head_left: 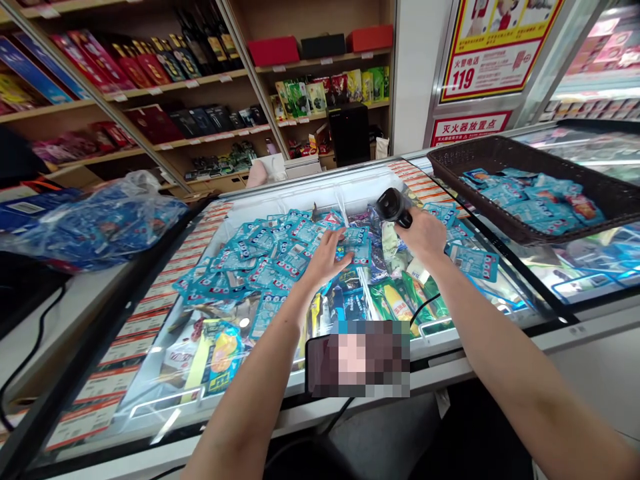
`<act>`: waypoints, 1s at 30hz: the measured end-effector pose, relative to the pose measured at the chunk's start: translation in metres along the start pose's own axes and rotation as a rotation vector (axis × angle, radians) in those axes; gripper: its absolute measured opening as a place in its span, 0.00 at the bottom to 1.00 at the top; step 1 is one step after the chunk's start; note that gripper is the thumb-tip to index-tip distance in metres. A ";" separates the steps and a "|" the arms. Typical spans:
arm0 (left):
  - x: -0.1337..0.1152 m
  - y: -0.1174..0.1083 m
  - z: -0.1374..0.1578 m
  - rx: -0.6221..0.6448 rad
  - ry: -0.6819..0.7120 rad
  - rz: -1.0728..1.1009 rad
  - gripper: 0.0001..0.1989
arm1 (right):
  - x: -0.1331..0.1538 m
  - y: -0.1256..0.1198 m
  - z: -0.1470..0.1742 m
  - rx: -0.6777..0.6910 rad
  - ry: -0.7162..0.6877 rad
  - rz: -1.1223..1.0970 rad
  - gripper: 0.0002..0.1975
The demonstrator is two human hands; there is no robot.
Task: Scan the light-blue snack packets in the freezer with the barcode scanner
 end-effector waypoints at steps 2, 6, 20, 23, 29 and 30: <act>0.003 0.001 -0.001 -0.037 0.025 -0.004 0.26 | 0.001 0.001 0.000 0.007 -0.003 0.008 0.15; 0.007 -0.001 -0.003 -0.184 -0.045 -0.113 0.24 | 0.004 0.001 0.000 0.020 -0.009 0.023 0.16; 0.008 -0.012 -0.011 -0.184 -0.188 -0.230 0.19 | 0.007 0.002 0.000 0.048 -0.033 0.030 0.16; 0.009 -0.012 -0.023 -0.109 -0.232 -0.223 0.20 | 0.009 0.002 0.000 0.038 -0.047 0.029 0.16; 0.001 0.003 -0.056 0.138 -0.233 -0.353 0.27 | 0.010 0.003 0.001 0.047 -0.054 0.034 0.15; 0.000 0.004 -0.060 0.147 -0.238 -0.364 0.28 | 0.009 0.003 0.000 0.046 -0.055 0.034 0.15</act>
Point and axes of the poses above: each hand's wrist, its own z-axis away from the middle knuckle, its own y-axis out of the palm, x = y × z, the point moved 4 cm from there along -z, towards the middle knuckle, and after that the axes turned 14 degrees about -y, right-handed, at the moved point
